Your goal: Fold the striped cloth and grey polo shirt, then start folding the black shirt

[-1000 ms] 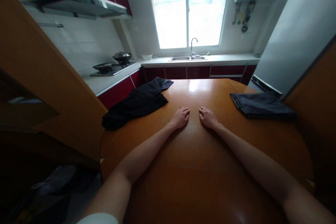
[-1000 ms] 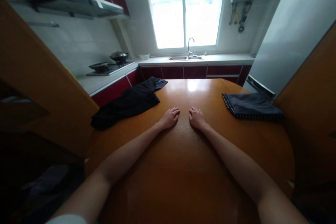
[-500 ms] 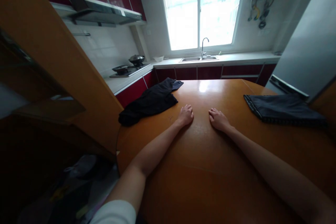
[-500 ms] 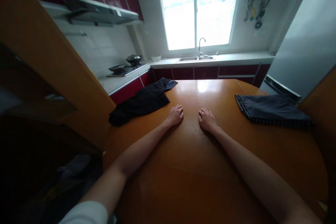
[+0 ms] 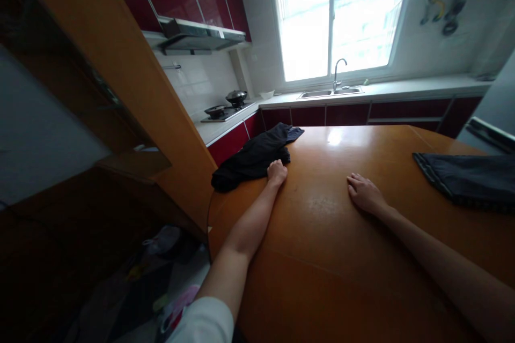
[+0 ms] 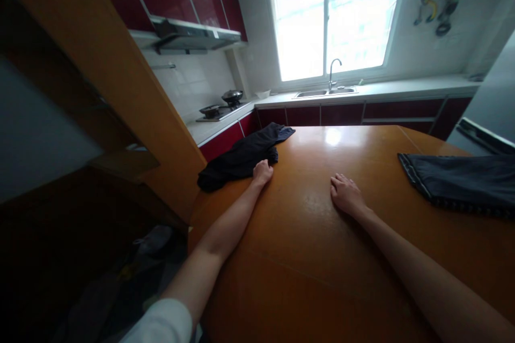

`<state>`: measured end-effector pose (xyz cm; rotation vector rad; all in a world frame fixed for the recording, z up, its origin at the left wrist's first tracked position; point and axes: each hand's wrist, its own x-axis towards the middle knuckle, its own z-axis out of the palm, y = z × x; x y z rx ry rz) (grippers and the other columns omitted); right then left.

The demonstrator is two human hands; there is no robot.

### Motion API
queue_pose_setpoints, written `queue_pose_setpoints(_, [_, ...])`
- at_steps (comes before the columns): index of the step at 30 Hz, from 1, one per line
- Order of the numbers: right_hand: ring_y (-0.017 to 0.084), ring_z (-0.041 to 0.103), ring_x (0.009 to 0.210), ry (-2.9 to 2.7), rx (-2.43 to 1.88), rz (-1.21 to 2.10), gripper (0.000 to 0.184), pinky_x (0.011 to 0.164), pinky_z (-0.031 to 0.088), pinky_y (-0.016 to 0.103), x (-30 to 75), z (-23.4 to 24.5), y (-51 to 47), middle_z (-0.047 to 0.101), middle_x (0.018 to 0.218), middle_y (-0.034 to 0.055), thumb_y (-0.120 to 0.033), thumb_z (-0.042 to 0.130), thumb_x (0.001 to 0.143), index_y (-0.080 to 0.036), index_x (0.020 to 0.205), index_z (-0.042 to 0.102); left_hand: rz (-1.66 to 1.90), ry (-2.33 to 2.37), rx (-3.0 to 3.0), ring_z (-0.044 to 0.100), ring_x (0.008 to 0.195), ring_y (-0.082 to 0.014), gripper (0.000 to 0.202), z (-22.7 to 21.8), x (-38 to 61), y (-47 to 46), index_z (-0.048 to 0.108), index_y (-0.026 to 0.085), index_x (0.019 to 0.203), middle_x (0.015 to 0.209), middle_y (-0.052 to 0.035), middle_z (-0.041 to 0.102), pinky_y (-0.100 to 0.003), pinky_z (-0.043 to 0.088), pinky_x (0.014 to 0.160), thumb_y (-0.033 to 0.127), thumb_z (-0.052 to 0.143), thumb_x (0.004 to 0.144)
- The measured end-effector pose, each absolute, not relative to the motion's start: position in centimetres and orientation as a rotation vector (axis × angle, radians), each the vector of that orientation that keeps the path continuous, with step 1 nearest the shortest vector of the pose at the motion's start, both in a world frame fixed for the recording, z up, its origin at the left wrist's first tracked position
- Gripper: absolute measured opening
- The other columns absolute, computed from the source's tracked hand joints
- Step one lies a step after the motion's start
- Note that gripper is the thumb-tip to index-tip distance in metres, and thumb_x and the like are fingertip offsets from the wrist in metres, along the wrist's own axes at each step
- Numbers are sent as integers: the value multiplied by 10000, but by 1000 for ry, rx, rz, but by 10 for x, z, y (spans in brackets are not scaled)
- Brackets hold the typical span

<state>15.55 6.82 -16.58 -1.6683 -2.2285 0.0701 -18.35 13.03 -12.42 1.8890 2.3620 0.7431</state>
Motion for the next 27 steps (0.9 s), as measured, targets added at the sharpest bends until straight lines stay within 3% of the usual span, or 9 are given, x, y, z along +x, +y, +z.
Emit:
queue_pose_setpoints(4, [306,413,1432,-2230,-1672,65,464,1171,340,483,156,-166,68,466,1531,172,-279,409,983,-109,1366,606,953,2374,1764,648,1177,-260,361,-120,-195,130,616,140,1276,1262,-181,672,-346,499,997,135,510,931])
queue_pose_setpoints(8, [306,419,1428,-2230,-1671,62,464,1166,346,481,156,-165,67,470,1529,169,-292,401,988,-120,1365,608,1123,2344,1671,670,1147,-231,352,-119,-204,130,635,154,1242,1209,-145,710,-312,511,976,89,527,913])
queue_pose_setpoints(16, [307,397,1441,-2259,-1685,59,466,1164,348,475,156,-164,68,460,1536,170,-290,391,990,-114,1364,607,1368,2252,1590,684,1130,-196,340,-121,-207,136,715,145,1168,1196,-110,733,-291,508,1022,67,509,908])
queue_pose_setpoints(27, [314,407,1432,-2252,-1670,60,466,1161,349,490,157,-165,69,467,1529,173,-293,392,991,-122,1368,608,1557,2164,1611,627,1238,-195,414,-117,-191,133,670,115,1306,1312,-103,678,-270,458,1097,124,456,951])
